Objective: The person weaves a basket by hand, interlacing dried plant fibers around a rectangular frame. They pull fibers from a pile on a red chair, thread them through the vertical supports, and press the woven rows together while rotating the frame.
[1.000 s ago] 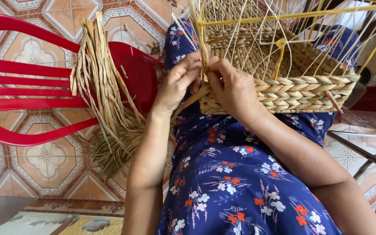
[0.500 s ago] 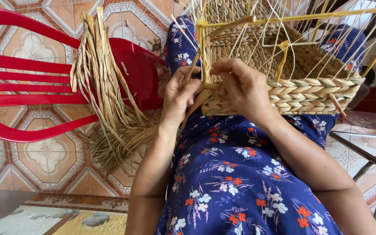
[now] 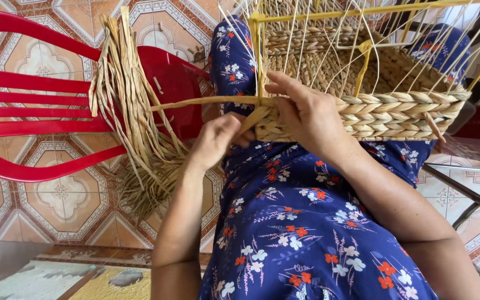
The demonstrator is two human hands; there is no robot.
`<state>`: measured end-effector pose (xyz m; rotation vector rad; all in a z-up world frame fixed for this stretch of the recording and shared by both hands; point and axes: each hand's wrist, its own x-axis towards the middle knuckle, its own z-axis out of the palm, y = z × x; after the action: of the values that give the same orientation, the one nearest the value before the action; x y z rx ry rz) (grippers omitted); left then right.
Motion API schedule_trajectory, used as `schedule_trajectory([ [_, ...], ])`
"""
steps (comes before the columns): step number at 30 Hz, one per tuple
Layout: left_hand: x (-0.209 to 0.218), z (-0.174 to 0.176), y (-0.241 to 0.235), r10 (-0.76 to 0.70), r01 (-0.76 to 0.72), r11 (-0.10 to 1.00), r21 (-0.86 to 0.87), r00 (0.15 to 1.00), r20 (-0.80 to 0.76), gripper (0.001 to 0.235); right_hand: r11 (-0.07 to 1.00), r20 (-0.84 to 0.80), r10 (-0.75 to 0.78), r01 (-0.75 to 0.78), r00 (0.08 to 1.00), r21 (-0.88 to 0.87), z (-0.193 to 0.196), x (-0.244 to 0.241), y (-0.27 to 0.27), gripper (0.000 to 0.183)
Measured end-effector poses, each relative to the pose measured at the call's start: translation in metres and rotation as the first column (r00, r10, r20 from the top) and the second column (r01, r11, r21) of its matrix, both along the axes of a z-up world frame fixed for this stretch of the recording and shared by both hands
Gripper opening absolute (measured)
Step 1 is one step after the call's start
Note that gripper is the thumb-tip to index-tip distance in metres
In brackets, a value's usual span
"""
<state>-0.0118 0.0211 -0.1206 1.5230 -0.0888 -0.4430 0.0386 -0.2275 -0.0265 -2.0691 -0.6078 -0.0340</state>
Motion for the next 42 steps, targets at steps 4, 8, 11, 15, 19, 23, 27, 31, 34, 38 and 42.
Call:
schedule_trajectory([
  [4,0.006,0.072,-0.014,0.054,-0.153,0.872,0.465,0.974,0.218,0.043,0.997,0.05,0.046,-0.042,0.998,-0.065,-0.007,0.002,0.003,0.044],
  [8,0.036,0.08,-0.011,-0.15,-0.265,0.755,0.6,0.821,0.551,0.033,0.999,-0.189,0.012,-0.018,0.982,-0.032,0.003,0.005,0.006,0.044],
  [11,0.064,0.054,-0.009,-0.14,-0.167,0.826,0.538,0.864,0.484,0.021,0.999,-0.297,-0.018,0.006,0.955,-0.041,0.006,0.007,0.006,0.045],
  [15,0.083,0.049,-0.016,-0.098,0.006,0.91,0.414,0.975,0.201,0.017,0.995,-0.001,0.022,-0.022,1.0,-0.095,-0.023,0.01,0.002,0.047],
  [19,0.089,0.02,-0.007,-0.138,0.076,0.945,0.32,0.974,0.178,0.014,0.947,0.134,-0.071,0.109,0.988,-0.302,-0.003,0.005,0.031,0.044],
  [23,0.089,-0.011,0.001,-0.11,0.087,0.98,0.181,0.986,0.123,0.016,0.939,0.117,-0.162,0.19,0.98,-0.286,-0.014,0.004,0.036,0.029],
  [27,0.085,-0.001,0.004,0.131,-0.145,0.955,-0.258,0.989,-0.07,0.035,0.98,0.141,-0.177,0.188,0.974,-0.07,0.0,0.004,0.021,0.025],
  [31,0.106,-0.027,0.031,0.268,-0.267,0.926,-0.265,0.963,-0.031,0.036,0.975,0.251,-0.219,0.22,0.943,0.025,0.037,0.009,-0.04,0.033],
  [34,0.129,-0.03,0.044,0.29,-0.268,0.946,-0.182,0.951,0.108,0.038,0.934,-0.042,-0.231,0.234,0.972,0.271,0.073,-0.004,-0.089,0.018],
  [38,0.165,-0.015,0.051,0.519,-0.533,0.814,0.233,0.846,0.12,0.059,0.71,-0.185,-0.336,0.377,0.923,0.595,0.078,-0.016,-0.149,0.022],
  [42,0.179,-0.009,0.057,0.445,-0.445,0.892,-0.077,0.895,-0.023,0.068,0.482,-0.187,-0.235,0.281,0.954,0.83,0.043,0.023,-0.206,0.022],
])
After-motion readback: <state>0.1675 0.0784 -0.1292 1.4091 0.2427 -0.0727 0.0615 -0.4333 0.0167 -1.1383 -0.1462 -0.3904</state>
